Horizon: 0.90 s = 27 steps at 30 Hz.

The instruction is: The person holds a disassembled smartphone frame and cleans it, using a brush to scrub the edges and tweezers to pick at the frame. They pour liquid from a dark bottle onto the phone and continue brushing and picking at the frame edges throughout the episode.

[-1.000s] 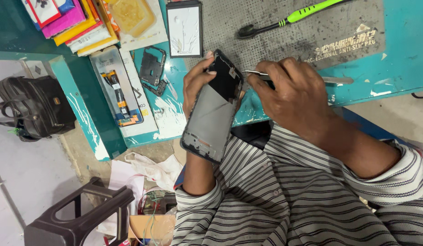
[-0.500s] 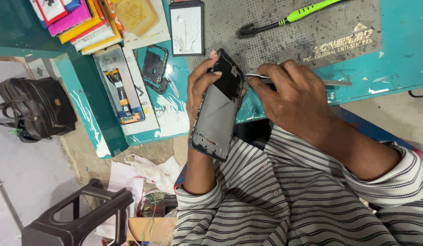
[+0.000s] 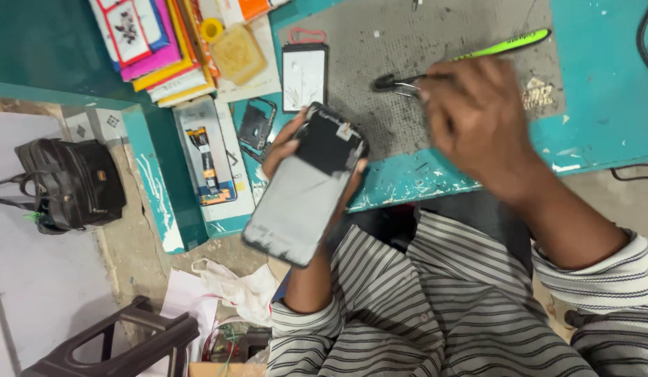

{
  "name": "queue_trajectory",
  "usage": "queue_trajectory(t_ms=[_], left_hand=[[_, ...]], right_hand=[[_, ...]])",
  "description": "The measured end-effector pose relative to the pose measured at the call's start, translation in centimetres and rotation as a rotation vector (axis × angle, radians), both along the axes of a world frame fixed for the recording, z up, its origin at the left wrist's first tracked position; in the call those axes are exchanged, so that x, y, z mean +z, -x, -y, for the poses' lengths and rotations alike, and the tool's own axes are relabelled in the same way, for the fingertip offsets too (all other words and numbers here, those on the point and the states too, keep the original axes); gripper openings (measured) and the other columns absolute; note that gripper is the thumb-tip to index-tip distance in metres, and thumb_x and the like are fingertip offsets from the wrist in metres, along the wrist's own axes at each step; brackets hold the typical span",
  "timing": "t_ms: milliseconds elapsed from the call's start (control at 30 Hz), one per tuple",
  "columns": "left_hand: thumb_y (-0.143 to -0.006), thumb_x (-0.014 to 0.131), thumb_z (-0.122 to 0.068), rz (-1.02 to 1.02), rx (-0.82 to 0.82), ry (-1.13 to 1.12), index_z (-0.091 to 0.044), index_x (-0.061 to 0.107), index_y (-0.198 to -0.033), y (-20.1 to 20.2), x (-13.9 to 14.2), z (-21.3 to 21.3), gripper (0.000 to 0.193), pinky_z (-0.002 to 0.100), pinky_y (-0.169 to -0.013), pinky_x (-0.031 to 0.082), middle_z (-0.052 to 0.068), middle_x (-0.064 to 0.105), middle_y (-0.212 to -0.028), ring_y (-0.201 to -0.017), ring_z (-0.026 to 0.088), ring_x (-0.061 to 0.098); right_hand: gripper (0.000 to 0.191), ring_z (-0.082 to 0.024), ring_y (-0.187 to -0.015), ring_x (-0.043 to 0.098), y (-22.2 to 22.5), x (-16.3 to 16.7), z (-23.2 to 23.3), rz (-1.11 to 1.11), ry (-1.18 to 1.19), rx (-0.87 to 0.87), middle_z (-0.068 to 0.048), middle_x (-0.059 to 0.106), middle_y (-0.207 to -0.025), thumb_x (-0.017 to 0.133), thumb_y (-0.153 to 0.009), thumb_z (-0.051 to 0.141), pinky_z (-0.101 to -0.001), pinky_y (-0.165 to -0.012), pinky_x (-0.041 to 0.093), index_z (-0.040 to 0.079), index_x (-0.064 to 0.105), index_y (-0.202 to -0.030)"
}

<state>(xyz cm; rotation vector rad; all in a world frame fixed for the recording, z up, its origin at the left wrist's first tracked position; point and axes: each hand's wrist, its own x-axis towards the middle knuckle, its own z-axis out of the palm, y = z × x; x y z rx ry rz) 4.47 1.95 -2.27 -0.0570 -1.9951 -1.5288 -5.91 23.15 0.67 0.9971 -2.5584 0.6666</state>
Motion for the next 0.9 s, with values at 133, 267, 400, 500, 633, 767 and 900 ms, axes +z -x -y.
queue_trajectory(t_ms=[133,267,400,500,633,767,900], left_hand=[[-0.088,0.092,-0.025,0.007,0.108,-0.011,-0.018,0.028,-0.145,-1.6,1.1,-0.1,0.086,0.03,-0.117,0.05,0.016,0.045,-0.153,-0.14,0.023,0.055],[-0.078,0.094,-0.031,0.156,0.261,0.485,-0.021,0.041,-0.139,-2.0,1.2,-0.4,0.081,0.036,-0.111,0.046,0.012,0.049,-0.147,-0.139,0.027,0.052],[-0.088,0.089,-0.035,0.1,0.282,0.463,-0.014,0.041,-0.143,-1.9,0.5,-0.2,0.076,0.028,-0.112,0.05,0.013,0.04,-0.153,-0.148,0.023,0.048],[-0.1,0.087,-0.038,0.005,0.238,0.305,-0.01,0.035,-0.148,-1.5,-0.3,-0.2,0.076,0.024,-0.119,0.053,0.01,0.035,-0.155,-0.15,0.018,0.046],[-0.081,0.091,-0.037,0.052,0.291,0.47,-0.007,0.04,-0.14,-1.2,-0.9,-0.1,0.083,0.031,-0.113,0.054,0.018,0.041,-0.143,-0.141,0.024,0.05],[-0.08,0.091,-0.032,-0.047,0.245,0.287,-0.009,0.027,-0.136,-0.7,-1.1,-0.5,0.088,0.034,-0.114,0.053,0.021,0.042,-0.147,-0.137,0.027,0.055],[-0.078,0.093,-0.03,-0.01,0.246,0.279,-0.008,0.022,-0.129,-0.9,-1.6,-0.7,0.09,0.035,-0.111,0.054,0.026,0.044,-0.145,-0.135,0.034,0.059]], right_hand=[[0.026,-0.029,-0.109,0.064,2.3,1.3,-0.7,-0.037,-0.105,0.061,-0.015,0.069,-0.118,0.073,-0.084,-0.006,-0.0413,-0.098,0.054,-0.003,0.075,-0.11],[0.023,-0.028,-0.109,0.064,3.4,2.2,-0.8,0.048,-0.198,0.133,-0.011,0.068,-0.116,0.072,-0.091,-0.004,-0.0393,-0.099,0.054,-0.002,0.074,-0.114],[0.03,-0.028,-0.099,0.065,3.1,2.9,-0.5,-0.206,-0.257,0.079,-0.012,0.067,-0.104,0.075,-0.081,-0.006,-0.0422,-0.088,0.057,-0.002,0.075,-0.11],[0.028,-0.029,-0.097,0.066,2.1,3.2,-0.6,-0.197,-0.13,0.02,-0.019,0.062,-0.111,0.074,-0.094,-0.007,-0.0378,-0.077,0.058,-0.004,0.071,-0.122],[0.016,-0.019,-0.082,0.068,0.4,2.7,0.0,0.001,0.078,0.096,-0.017,0.067,-0.111,0.071,-0.102,-0.009,-0.0307,-0.059,0.053,-0.003,0.064,-0.115],[0.016,-0.02,-0.073,0.066,-0.9,2.1,0.6,0.007,0.115,0.132,-0.009,0.07,-0.095,0.078,-0.092,0.005,-0.034,-0.053,0.049,0.003,0.07,-0.106],[0.024,-0.017,-0.067,0.058,-1.6,1.7,0.9,-0.064,0.057,0.119,-0.001,0.07,-0.085,0.076,-0.092,0.003,-0.0307,-0.051,0.045,0.011,0.079,-0.115]])
